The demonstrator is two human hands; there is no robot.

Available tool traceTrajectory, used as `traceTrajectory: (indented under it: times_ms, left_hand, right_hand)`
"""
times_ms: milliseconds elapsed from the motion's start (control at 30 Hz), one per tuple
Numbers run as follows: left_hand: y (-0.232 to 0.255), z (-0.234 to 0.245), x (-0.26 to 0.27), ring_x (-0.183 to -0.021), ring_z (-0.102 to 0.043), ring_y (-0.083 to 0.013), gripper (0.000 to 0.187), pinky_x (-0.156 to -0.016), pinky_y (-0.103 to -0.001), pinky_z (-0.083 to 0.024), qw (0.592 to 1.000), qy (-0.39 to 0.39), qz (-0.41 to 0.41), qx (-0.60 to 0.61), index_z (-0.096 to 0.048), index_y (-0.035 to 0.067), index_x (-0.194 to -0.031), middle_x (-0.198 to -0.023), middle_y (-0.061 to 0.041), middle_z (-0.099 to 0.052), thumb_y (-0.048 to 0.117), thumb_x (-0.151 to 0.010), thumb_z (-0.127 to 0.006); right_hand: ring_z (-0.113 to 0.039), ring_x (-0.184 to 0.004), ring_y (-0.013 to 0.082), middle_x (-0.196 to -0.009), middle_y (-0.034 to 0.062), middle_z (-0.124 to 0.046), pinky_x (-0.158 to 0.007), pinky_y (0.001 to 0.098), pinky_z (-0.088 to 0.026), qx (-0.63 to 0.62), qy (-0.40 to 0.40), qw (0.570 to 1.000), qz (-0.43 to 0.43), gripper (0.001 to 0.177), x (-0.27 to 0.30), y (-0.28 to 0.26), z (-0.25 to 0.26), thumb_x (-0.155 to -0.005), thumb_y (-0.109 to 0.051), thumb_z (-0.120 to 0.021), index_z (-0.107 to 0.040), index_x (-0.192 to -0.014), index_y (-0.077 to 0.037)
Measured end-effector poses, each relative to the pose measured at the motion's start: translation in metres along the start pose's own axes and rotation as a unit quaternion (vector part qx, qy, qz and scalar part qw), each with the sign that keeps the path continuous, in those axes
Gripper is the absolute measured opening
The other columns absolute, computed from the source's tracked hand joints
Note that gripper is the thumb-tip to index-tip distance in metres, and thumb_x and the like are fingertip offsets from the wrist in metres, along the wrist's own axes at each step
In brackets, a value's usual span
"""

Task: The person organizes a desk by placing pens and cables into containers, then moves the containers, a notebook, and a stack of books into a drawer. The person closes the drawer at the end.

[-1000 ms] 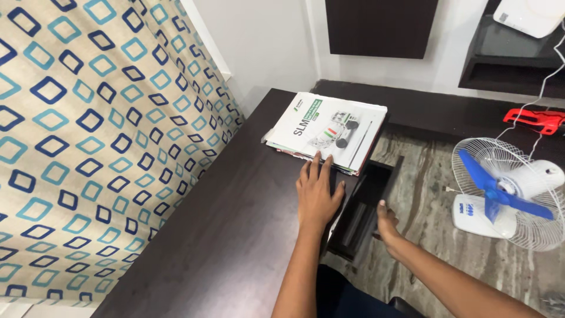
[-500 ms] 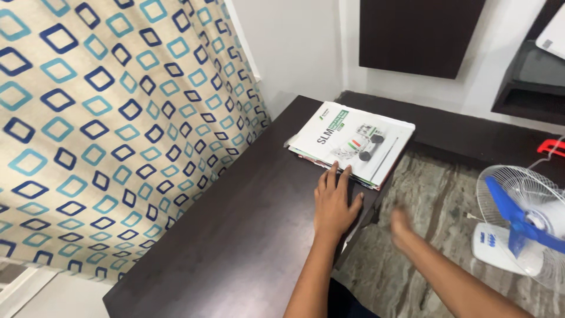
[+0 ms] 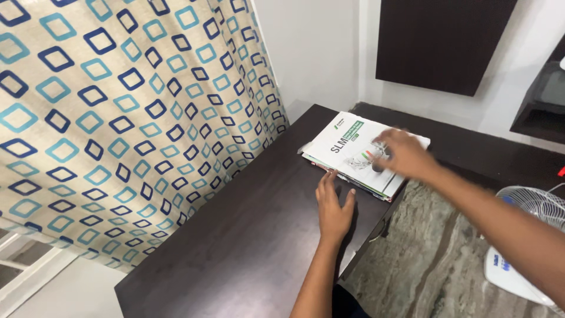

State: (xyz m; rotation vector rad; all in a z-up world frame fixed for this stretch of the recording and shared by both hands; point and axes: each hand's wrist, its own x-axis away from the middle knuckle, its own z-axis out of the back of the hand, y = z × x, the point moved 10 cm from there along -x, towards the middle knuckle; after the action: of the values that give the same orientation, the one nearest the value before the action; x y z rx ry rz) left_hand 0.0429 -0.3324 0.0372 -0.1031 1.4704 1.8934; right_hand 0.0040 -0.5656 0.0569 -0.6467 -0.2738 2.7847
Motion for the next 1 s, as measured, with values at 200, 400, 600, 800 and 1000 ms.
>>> traceTrajectory:
  times_ms: [200, 400, 600, 800, 1000]
  left_hand:
    - [-0.008, 0.004, -0.002, -0.132, -0.051, -0.0358, 0.057, -0.105, -0.043, -0.048, 0.999, 0.034, -0.025, 0.012, -0.049, 0.002, -0.142, -0.143, -0.018, -0.053, 0.014, -0.09, -0.071]
    - [-0.018, 0.008, -0.001, -0.111, -0.063, -0.0283, 0.05, -0.092, -0.038, -0.054, 0.996, 0.04, 0.041, 0.064, -0.054, 0.006, -0.139, -0.133, -0.015, -0.059, 0.016, -0.092, -0.069]
    - [-0.027, 0.003, -0.003, -0.102, -0.067, -0.0239, 0.05, -0.085, -0.035, -0.057, 0.993, 0.041, 0.044, 0.104, -0.052, 0.007, -0.141, -0.123, -0.015, -0.066, 0.018, -0.095, -0.067]
    - [-0.067, -0.03, -0.004, -0.094, -0.069, -0.0187, 0.055, -0.082, -0.031, -0.057, 0.955, 0.014, 0.159, 0.252, -0.044, 0.005, -0.147, -0.11, -0.014, -0.073, 0.026, -0.1, -0.064]
    - [-0.069, -0.064, 0.018, -0.089, -0.069, -0.0202, 0.046, -0.077, -0.034, -0.058, 0.853, -0.016, 0.303, 0.425, -0.049, 0.004, -0.138, -0.11, -0.016, -0.069, 0.025, -0.1, -0.063]
  right_hand:
    - [-0.058, -0.124, 0.0416, -0.141, 0.0227, -0.054, -0.1, 0.0491, -0.05, 0.198, -0.053, 0.976, 0.071, 0.072, 0.04, -0.077, -0.028, -0.081, -0.051, -0.072, -0.059, -0.13, 0.001]
    - [-0.068, -0.11, 0.0349, -0.119, 0.0192, -0.069, -0.086, 0.047, -0.058, 0.074, -0.1, 0.992, 0.014, 0.045, 0.026, -0.067, -0.025, -0.09, -0.04, -0.067, -0.066, -0.12, -0.007]
    - [-0.072, -0.087, 0.0341, -0.095, 0.0125, -0.075, -0.073, 0.049, -0.059, 0.068, -0.088, 0.994, -0.018, 0.028, 0.029, -0.076, 0.0, -0.095, -0.034, -0.062, -0.073, -0.11, -0.014]
    - [-0.074, -0.082, 0.0293, -0.091, 0.0102, -0.076, -0.065, 0.0436, -0.059, 0.071, -0.028, 0.995, 0.069, 0.026, 0.056, -0.114, 0.02, -0.091, -0.027, -0.065, -0.075, -0.108, -0.011]
    - [-0.073, -0.09, 0.0264, -0.101, 0.0062, -0.077, -0.069, 0.0398, -0.059, 0.023, 0.025, 0.992, 0.122, 0.028, 0.083, -0.13, 0.036, -0.088, -0.026, -0.068, -0.075, -0.108, -0.007]
